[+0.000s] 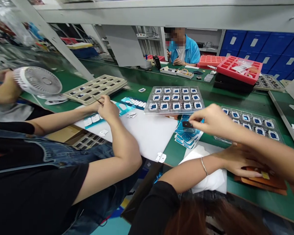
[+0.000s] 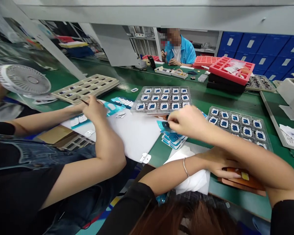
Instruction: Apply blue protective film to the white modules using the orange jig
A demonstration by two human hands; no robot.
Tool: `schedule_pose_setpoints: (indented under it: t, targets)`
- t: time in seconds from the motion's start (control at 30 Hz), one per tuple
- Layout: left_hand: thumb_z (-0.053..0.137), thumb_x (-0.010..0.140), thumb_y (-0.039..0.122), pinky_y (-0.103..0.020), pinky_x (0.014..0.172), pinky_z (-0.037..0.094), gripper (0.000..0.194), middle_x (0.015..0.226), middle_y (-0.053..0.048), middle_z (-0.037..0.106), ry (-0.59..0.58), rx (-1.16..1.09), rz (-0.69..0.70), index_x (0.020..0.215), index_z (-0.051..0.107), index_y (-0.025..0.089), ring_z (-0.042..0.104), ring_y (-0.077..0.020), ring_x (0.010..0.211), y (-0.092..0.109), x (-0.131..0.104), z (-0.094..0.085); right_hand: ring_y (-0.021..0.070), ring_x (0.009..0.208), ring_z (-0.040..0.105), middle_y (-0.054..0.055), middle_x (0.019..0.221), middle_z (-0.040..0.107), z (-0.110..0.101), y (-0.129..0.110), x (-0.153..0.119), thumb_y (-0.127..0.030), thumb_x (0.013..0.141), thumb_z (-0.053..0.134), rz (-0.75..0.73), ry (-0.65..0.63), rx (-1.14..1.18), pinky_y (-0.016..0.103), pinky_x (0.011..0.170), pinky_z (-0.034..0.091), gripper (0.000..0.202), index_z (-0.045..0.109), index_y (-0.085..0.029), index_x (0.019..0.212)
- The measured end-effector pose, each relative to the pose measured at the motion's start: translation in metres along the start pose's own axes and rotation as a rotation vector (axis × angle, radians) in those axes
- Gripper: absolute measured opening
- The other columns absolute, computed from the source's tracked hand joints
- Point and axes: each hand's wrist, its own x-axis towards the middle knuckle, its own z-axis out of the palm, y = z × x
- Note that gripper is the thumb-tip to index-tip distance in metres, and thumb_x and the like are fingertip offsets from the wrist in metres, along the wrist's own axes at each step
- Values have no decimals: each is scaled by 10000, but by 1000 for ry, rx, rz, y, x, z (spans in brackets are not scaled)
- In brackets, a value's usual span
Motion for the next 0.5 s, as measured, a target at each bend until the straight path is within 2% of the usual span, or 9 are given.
schedule_pose_setpoints:
  t: [0.1, 0.23, 0.33, 0.43, 0.5]
  targets:
    - [526, 961, 429, -345, 1185, 299, 350, 1289, 11, 664, 52, 50, -51, 1177, 709, 224, 477, -210, 1328, 0, 0, 1, 154, 685, 656, -32, 655, 630, -47, -4, 8, -169, 843, 638, -53, 151, 291, 363, 733, 543, 150, 731, -144, 728]
    - [512, 957, 482, -391, 1137, 274, 385, 1308, 13, 652, 58, 63, -93, 1162, 713, 224, 416, -248, 1357, 1, -1, 6, 187, 781, 697, -15, 707, 604, -91, -20, 34, -135, 911, 547, 67, 216, 503, 383, 712, 564, 241, 705, -34, 760]
    - [472, 962, 522, -402, 1118, 259, 422, 1332, 11, 636, 52, 115, -80, 1176, 705, 244, 398, -251, 1372, 1, -2, 7, 189, 773, 702, -33, 658, 587, -103, -28, 63, -49, 864, 577, 65, 207, 535, 340, 687, 575, 134, 686, 17, 820]
    - [460, 960, 534, -402, 1093, 292, 414, 1370, 41, 604, 19, 233, -41, 1205, 693, 295, 381, -245, 1387, 1, -5, 2, 161, 758, 702, -57, 652, 605, -103, -35, 98, -8, 823, 640, -34, 201, 585, 277, 677, 582, 52, 674, -15, 862]
    - [435, 967, 524, -410, 1076, 322, 412, 1414, 76, 560, 0, 326, -38, 1251, 665, 334, 371, -238, 1392, 4, -6, -4, 156, 768, 698, -55, 662, 611, -99, -43, 125, 5, 819, 647, -63, 241, 636, 256, 683, 573, 55, 658, -31, 858]
